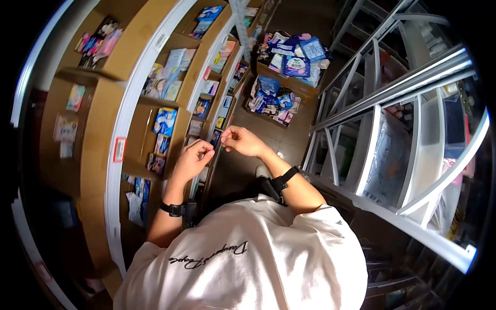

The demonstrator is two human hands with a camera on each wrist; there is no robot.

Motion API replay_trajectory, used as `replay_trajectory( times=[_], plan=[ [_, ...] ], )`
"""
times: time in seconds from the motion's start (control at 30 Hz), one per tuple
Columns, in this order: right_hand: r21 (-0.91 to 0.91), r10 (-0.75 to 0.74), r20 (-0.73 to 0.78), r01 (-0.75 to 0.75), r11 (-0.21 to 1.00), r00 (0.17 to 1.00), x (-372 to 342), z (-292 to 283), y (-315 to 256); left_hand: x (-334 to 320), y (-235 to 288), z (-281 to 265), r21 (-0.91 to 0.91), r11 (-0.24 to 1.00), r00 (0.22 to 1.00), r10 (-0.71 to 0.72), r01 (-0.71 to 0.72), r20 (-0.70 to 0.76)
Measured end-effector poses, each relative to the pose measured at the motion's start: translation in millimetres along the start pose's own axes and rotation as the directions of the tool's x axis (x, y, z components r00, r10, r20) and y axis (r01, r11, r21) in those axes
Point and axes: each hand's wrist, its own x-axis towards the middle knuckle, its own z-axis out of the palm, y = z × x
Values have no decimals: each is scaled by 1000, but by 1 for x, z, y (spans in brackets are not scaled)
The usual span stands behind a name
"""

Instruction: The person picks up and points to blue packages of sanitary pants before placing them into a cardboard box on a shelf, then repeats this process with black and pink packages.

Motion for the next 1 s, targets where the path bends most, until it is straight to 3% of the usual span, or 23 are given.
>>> replay_trajectory(
  times=[0.07, 0.13, 0.23, 0.27, 0.37, 0.4, 0.47, 0.53, 0.63, 0.7, 0.73, 0.87, 0.93, 1.0],
  plan=[
    [18, 39, -81, -38, 999, 996, 14, -24, 19, 32, -7, 11, -23, 995, 994, -99, 101, 55],
    [-25, 154, -197, -162, 986, 968, 27, -48, 41, 62, -44, 34, -73, 993, 994, -87, 91, 64],
    [-3, 201, -272, -210, 978, 941, 49, -87, 104, 106, -66, 50, -91, 991, 992, -90, 97, 86],
    [-105, 230, -237, -261, 960, 944, 56, -106, 126, 120, -71, 58, -110, 984, 988, -127, 137, 89],
    [-36, 397, -359, -437, 899, 845, 59, -128, 99, 175, -92, 83, -159, 968, 978, -183, 197, 99],
    [-35, 411, -360, -452, 891, 838, 59, -138, 101, 197, -102, 96, -161, 964, 976, -200, 213, 90],
    [-257, 324, -460, -473, 842, 827, 64, -164, 104, 238, -119, 123, -106, 954, 959, -275, 282, 68],
    [-279, 290, -487, -462, 842, 823, 64, -195, 112, 279, -136, 146, -76, 938, 940, -331, 337, 84],
    [-256, 282, -533, -470, 845, 798, 51, -242, 140, 341, -167, 180, 182, 837, 816, -545, 516, 192],
    [-114, 292, -573, -428, 897, 766, 42, -272, 177, 380, -199, 203, 389, 786, 790, -580, 481, 197],
    [-128, 294, -582, -442, 888, 758, 36, -289, 198, 405, -209, 214, 442, 719, 689, -675, 536, 264],
    [-63, 371, -625, -518, 853, 687, 17, -326, 250, 478, -278, 281, 519, 657, 661, -719, 547, 214],
    [4, 469, -625, -598, 802, 625, 8, -336, 277, 506, -310, 313, 632, 582, 569, -781, 511, 258],
    [34, 578, -606, -708, 706, 547, 4, -342, 293, 526, -337, 337, 624, 552, 549, -805, 554, 225]
  ],
)
